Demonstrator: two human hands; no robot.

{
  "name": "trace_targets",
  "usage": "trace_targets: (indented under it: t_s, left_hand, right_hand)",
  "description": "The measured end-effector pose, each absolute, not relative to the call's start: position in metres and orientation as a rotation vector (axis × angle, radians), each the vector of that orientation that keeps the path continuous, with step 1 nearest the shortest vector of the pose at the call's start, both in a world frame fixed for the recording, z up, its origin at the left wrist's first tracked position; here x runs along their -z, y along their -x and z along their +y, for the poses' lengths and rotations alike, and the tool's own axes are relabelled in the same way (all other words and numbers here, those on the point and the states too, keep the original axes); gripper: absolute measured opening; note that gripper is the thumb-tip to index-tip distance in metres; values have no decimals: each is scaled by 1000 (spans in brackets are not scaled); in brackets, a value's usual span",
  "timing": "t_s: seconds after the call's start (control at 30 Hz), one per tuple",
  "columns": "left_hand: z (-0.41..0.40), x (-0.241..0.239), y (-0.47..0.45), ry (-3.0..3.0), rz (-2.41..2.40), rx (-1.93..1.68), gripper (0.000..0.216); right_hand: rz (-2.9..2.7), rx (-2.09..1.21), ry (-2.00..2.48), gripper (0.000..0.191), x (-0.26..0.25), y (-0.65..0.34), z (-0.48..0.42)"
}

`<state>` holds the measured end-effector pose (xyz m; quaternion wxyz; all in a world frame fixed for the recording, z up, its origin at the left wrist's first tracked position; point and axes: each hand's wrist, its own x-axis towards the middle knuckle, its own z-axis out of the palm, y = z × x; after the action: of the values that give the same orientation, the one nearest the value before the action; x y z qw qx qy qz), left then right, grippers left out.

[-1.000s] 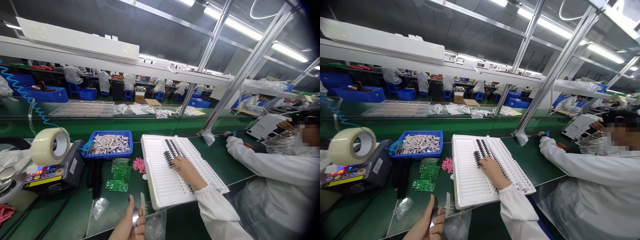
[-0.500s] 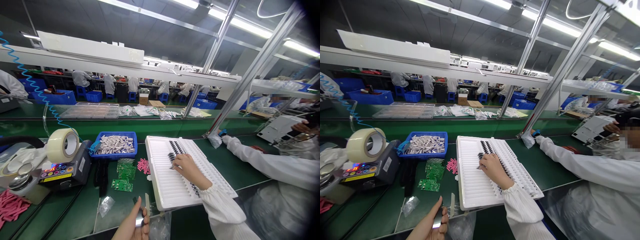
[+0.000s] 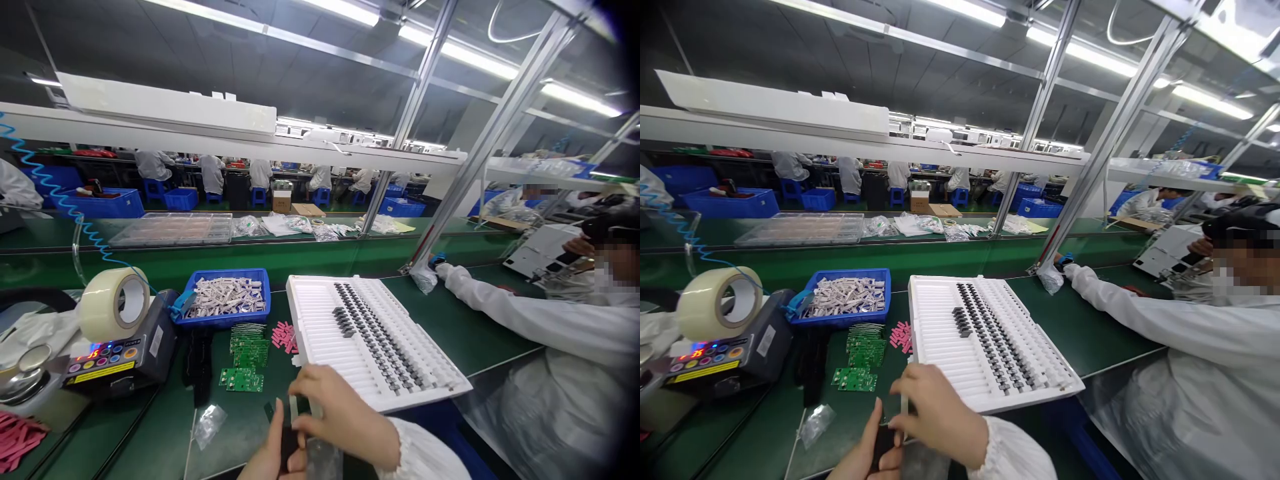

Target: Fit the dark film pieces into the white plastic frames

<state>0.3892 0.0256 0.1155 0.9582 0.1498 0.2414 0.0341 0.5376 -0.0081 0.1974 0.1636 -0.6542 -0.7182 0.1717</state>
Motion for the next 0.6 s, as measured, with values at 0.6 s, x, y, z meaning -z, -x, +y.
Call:
trace_targets:
  t_s: [0.6]
  left_hand:
    - [24, -135, -379, -109, 562, -126, 34]
  right_hand:
    - [-1737, -154, 2198, 12, -180, -674, 18]
